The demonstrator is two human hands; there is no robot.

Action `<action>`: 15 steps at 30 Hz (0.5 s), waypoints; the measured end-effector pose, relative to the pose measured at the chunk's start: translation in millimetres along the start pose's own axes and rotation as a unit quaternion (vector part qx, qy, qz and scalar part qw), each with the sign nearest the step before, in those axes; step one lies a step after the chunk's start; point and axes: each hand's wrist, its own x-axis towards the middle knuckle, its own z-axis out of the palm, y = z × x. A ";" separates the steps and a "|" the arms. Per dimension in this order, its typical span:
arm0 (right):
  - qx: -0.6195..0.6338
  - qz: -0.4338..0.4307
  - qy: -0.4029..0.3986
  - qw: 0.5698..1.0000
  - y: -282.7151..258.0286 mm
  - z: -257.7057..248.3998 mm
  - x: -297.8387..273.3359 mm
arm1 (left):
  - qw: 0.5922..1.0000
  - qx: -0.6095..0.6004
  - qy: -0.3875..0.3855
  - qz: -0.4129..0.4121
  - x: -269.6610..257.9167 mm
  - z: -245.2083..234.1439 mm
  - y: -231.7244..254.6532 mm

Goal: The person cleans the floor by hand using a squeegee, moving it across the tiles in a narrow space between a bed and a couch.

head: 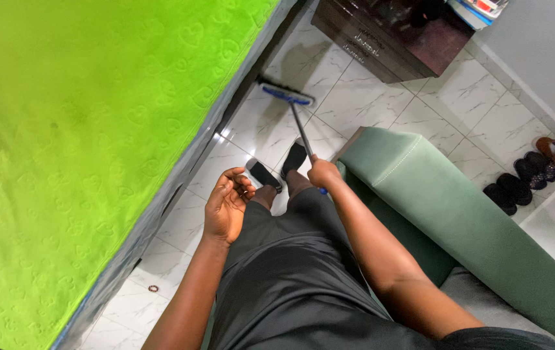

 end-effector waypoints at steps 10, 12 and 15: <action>-0.068 -0.015 -0.106 0.992 -38.9 104.2 42.4 | 0.999 0.016 -0.015 -0.037 -19.7 -18.8 0.5; -0.041 -0.007 -0.107 0.993 -47.0 117.8 22.2 | 0.998 0.018 -0.033 -0.044 -22.1 -30.2 6.4; -0.008 0.012 -0.107 0.994 -54.9 113.2 -12.1 | 0.995 0.022 -0.061 -0.070 -31.0 -48.1 18.5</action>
